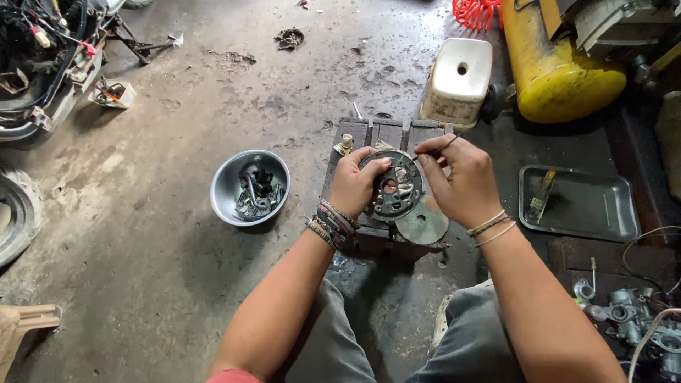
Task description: The person uses a small metal tool to scrape and clean debris from a circular mechanical component held in the left hand. The person repeatedly scrapes different areas of the part's surface and rotates it to access different sections.
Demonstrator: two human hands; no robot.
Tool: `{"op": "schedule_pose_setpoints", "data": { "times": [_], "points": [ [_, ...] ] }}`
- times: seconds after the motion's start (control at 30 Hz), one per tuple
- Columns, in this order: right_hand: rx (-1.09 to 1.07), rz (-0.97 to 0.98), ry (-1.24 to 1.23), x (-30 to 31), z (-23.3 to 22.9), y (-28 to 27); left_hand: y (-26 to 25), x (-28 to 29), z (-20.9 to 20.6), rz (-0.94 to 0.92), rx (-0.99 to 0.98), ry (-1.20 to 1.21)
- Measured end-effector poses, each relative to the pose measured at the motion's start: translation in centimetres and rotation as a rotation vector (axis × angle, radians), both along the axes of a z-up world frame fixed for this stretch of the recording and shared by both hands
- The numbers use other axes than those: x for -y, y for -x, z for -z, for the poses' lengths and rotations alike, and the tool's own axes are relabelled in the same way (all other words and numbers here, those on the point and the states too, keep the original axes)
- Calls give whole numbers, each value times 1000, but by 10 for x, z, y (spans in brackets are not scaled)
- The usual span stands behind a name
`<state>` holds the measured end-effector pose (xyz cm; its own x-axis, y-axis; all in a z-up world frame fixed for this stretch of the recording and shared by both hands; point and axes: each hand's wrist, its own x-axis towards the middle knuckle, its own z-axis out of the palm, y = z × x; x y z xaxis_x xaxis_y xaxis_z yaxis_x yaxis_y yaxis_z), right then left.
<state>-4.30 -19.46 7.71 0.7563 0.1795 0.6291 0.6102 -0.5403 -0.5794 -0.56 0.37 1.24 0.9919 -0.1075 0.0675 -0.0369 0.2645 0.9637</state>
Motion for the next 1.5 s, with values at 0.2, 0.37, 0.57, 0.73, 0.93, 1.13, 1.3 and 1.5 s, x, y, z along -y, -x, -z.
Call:
{"op": "schedule_pose_setpoints", "data": {
  "times": [0.2,0.37,0.57,0.73,0.93,1.13,1.3,1.5],
  "points": [
    [-18,27,9,3,-18,8,13,5,-18,-51,29,-37],
    [-54,3,19,4,-8,4,15,6,-24,3,16,43],
    [-79,26,-69,-2,-13,9,15,4,-25,7,54,44],
    [-151,13,-136,4,-10,7,15,4,-25,16,107,-3],
    [-209,-45,-238,5,-9,5,14,7,-20,58,66,140],
    [-169,-39,-152,3,-4,1,16,9,-22,53,64,91],
    [-173,3,-122,1,-1,-1,15,11,-16,26,42,48],
    [-68,35,-58,-5,-6,3,24,14,-24,-80,135,-229]
  ]
}}
